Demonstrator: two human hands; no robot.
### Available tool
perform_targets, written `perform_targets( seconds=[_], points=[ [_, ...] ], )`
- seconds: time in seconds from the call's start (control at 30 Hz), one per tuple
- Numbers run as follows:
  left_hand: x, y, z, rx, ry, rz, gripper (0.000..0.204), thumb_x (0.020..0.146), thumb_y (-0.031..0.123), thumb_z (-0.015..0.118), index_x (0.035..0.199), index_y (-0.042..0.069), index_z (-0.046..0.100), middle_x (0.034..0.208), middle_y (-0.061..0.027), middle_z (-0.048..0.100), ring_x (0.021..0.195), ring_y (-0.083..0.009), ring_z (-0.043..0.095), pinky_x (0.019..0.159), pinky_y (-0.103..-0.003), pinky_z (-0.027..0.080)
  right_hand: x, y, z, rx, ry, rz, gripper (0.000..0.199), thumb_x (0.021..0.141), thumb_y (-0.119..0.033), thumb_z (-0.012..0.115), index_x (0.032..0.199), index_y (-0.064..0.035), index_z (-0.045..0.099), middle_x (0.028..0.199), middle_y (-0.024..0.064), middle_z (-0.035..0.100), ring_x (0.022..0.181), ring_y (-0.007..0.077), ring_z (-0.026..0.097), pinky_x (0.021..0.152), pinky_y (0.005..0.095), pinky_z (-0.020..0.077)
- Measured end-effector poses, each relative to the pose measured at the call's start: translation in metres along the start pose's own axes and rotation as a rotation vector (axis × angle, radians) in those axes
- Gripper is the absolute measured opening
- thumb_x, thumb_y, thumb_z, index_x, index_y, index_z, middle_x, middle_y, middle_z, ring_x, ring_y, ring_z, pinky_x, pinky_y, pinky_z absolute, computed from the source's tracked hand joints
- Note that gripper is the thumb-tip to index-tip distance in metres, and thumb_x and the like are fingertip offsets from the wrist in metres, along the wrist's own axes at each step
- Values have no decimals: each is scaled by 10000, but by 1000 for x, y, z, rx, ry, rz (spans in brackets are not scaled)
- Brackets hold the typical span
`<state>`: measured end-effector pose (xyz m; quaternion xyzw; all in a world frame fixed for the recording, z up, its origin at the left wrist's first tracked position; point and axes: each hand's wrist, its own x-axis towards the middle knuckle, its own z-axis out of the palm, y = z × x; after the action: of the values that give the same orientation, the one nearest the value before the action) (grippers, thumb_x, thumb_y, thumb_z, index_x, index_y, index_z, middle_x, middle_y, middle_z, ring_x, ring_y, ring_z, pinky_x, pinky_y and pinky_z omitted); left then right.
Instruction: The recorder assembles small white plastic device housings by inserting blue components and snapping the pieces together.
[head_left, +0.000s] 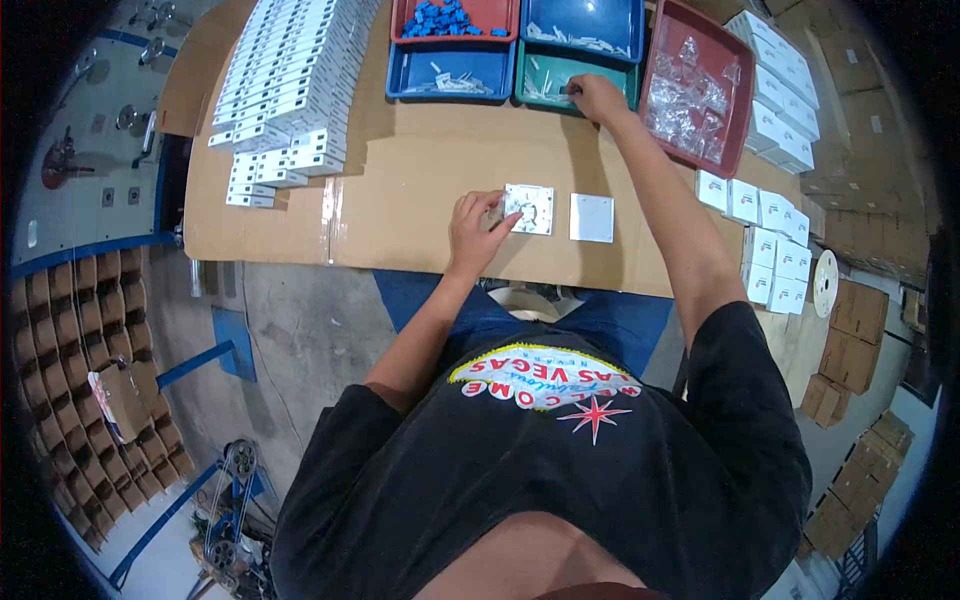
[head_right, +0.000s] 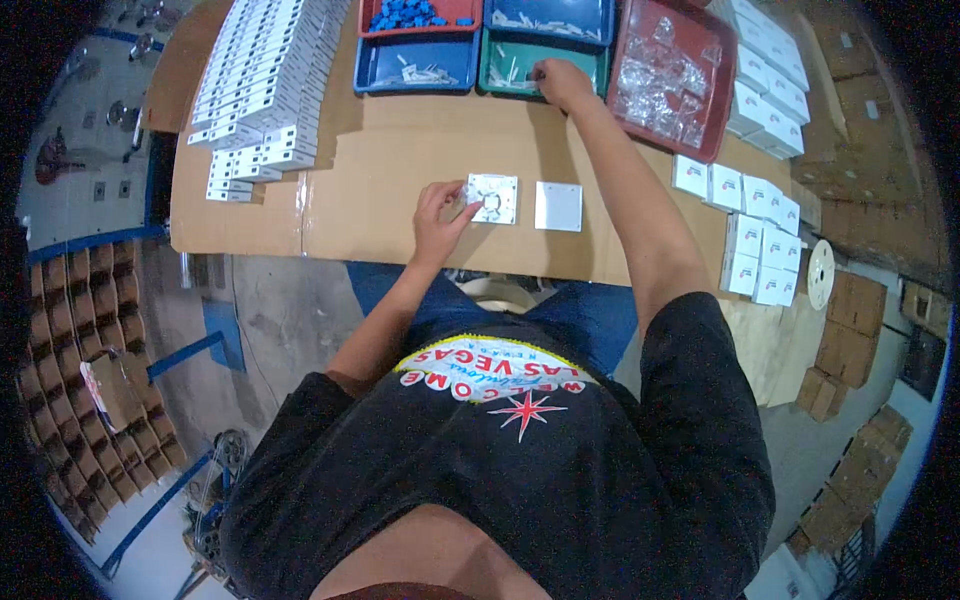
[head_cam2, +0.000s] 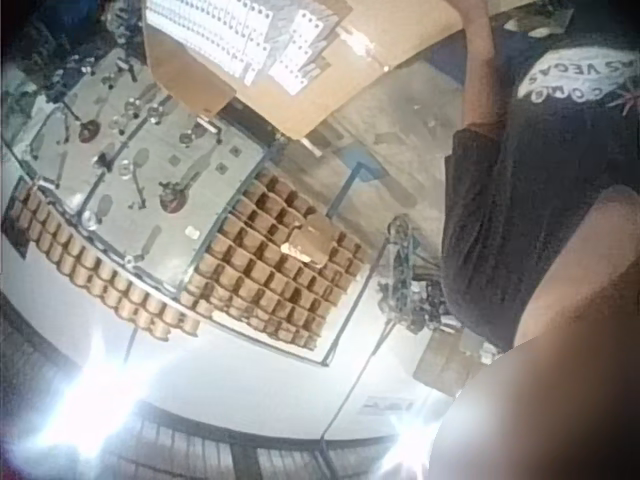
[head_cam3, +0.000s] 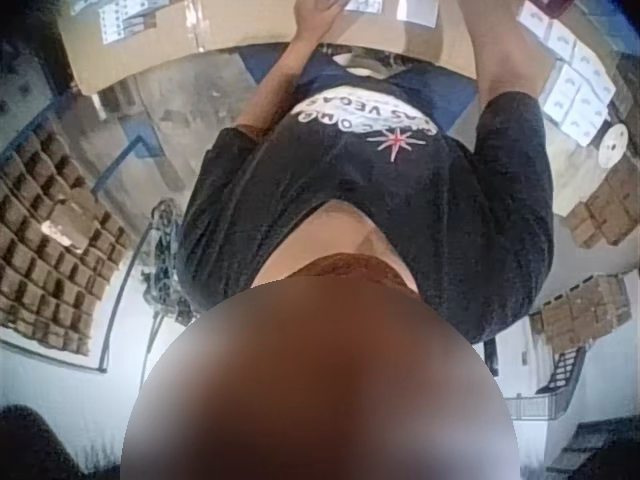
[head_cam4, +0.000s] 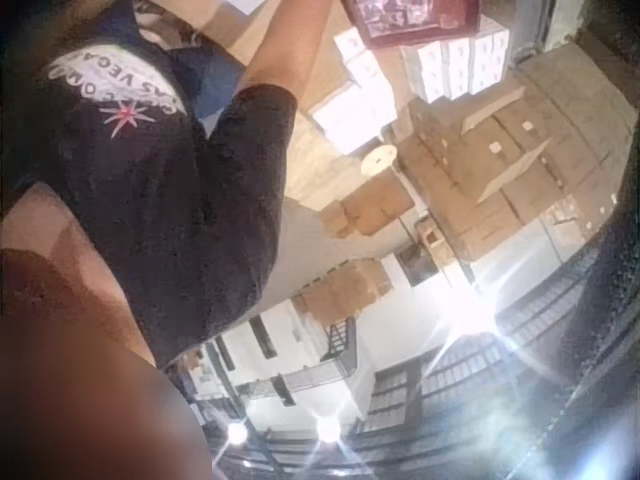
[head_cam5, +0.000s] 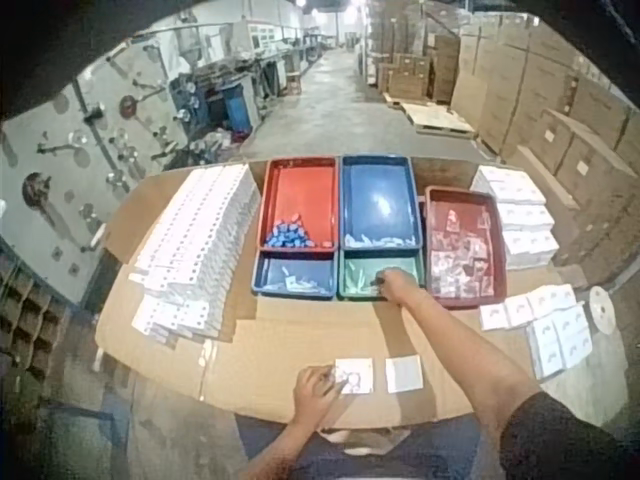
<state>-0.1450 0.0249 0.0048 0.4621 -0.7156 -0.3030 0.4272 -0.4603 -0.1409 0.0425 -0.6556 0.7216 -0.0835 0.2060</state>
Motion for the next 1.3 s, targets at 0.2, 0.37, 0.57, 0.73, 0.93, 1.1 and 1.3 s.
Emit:
perform_targets(
  seconds=[0.2, 0.37, 0.57, 0.73, 0.93, 1.1, 1.3],
  points=[
    [1, 0, 5, -7, 6, -1, 373, 760, 225, 886, 1061, 62, 737, 963, -58, 665, 884, -227, 635, 791, -358, 531, 14, 20, 14, -83, 91, -82, 168, 900, -175, 619, 1009, -126, 736, 1005, 159, 743, 977, 374, 705, 818, 480, 559],
    [1, 3, 3, -7, -12, 11, 374, 756, 225, 891, 1062, 67, 747, 966, -54, 664, 900, -227, 637, 808, -361, 531, 12, 16, 14, -51, 109, -61, 213, 921, -184, 611, 1074, -113, 740, 1023, 159, 747, 963, 372, 709, 814, 470, 559],
    [-2, 1, 3, -7, -26, -29, 387, 750, 217, 896, 1085, 88, 751, 963, -51, 660, 902, -221, 640, 802, -359, 532, 12, 13, 18, -42, 130, -12, 185, 907, -208, 645, 1027, -126, 760, 1021, 154, 751, 972, 371, 709, 825, 457, 562],
    [1, 2, 5, -17, -47, 0, 461, 771, 153, 883, 1192, 51, 726, 987, -76, 650, 897, -206, 599, 804, -329, 513, 15, 28, 24, -51, 246, 35, 192, 881, -249, 692, 1022, -136, 760, 992, 139, 756, 953, 352, 720, 817, 447, 566],
    [3, 0, 2, 11, -19, 27, 405, 757, 210, 890, 1114, 90, 740, 965, -57, 659, 876, -223, 635, 777, -357, 530, -4, 31, 20, 73, 251, 54, 212, 891, -274, 695, 1044, -139, 750, 985, 115, 766, 949, 328, 735, 818, 415, 575],
    [1, 1, 5, -2, -51, 12, 411, 765, 175, 886, 1132, 67, 734, 977, -71, 658, 888, -220, 620, 793, -344, 525, -7, 44, 24, 141, 385, -25, 257, 892, -276, 709, 1093, -130, 774, 1015, 109, 772, 929, 297, 740, 806, 393, 571],
    [0, 0, 8, -15, -34, -10, 408, 759, 181, 889, 1118, 60, 738, 973, -70, 661, 889, -221, 620, 796, -344, 523, -78, 15, 45, 717, 309, -66, 259, 947, -281, 718, 1116, -95, 779, 934, 56, 776, 815, 153, 702, 741, 319, 545]
  ],
)
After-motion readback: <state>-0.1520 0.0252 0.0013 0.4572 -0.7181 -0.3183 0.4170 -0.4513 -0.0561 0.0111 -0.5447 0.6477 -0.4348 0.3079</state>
